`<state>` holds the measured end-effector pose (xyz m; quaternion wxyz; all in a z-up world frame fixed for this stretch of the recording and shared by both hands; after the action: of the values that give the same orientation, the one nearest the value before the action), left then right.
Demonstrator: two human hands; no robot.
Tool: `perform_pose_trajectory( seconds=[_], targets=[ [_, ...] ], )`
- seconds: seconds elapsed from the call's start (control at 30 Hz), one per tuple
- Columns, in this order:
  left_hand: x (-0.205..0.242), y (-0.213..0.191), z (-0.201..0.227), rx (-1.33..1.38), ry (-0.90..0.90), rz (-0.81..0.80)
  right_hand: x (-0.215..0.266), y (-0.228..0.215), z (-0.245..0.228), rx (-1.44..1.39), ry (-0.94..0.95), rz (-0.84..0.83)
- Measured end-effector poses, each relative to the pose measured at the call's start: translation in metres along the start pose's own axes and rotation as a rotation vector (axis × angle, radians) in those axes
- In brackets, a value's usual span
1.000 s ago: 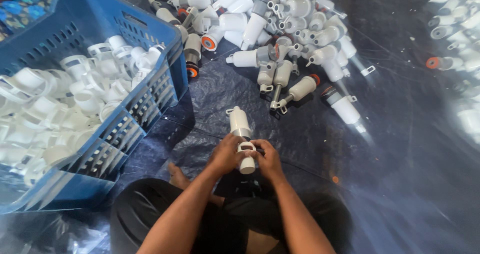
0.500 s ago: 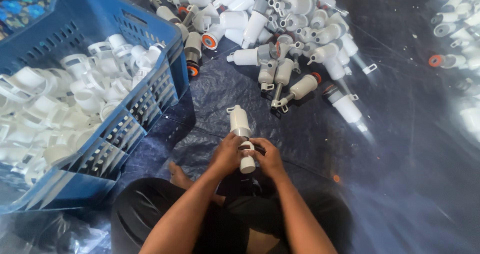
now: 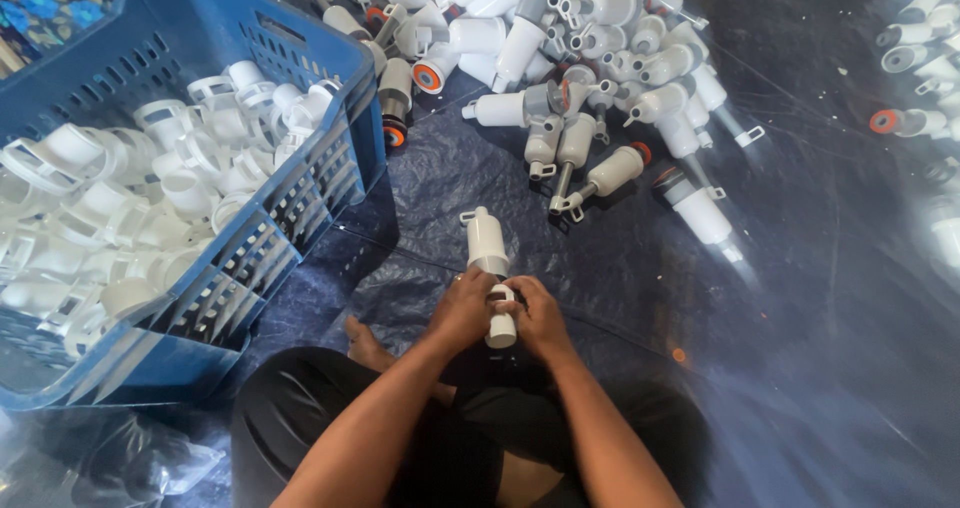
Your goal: The person sits on the floor and assembles white plastic components by hand. They pick up cylindrical bodies, attach black rings and white caps, and place the finished units aside. The process is repeated with multiple parts from a nearby blue crate.
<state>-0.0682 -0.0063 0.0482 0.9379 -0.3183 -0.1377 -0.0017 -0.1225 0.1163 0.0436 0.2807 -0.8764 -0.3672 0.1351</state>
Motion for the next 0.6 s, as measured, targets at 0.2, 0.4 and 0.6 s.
perform_pose_trajectory(
  seconds=[0.2, 0.4, 0.6],
  targets=[
    [-0.004, 0.011, -0.009, 0.012, -0.023, -0.002, -0.006, 0.005, 0.004, 0.014, -0.006, -0.020],
    [-0.002, 0.014, -0.011, 0.029, 0.005, 0.050, 0.000, 0.009, 0.013, 0.006, 0.063, -0.069],
    [0.001, 0.009, -0.008, 0.145, -0.025, 0.062, -0.002, 0.006, 0.024, -0.045, 0.071, -0.061]
  ],
)
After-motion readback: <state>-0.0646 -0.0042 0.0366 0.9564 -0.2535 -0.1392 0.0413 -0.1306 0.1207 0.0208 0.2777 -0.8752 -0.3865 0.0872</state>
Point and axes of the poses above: each hand's wrist, its own x-axis away from the middle knuckle, its own y-axis out of the palm, z = x × y, the point moved 9 cm from there along -x, towards the middle knuckle, and after that the axes turned 12 degrees about -z, right-handed, at the moved point
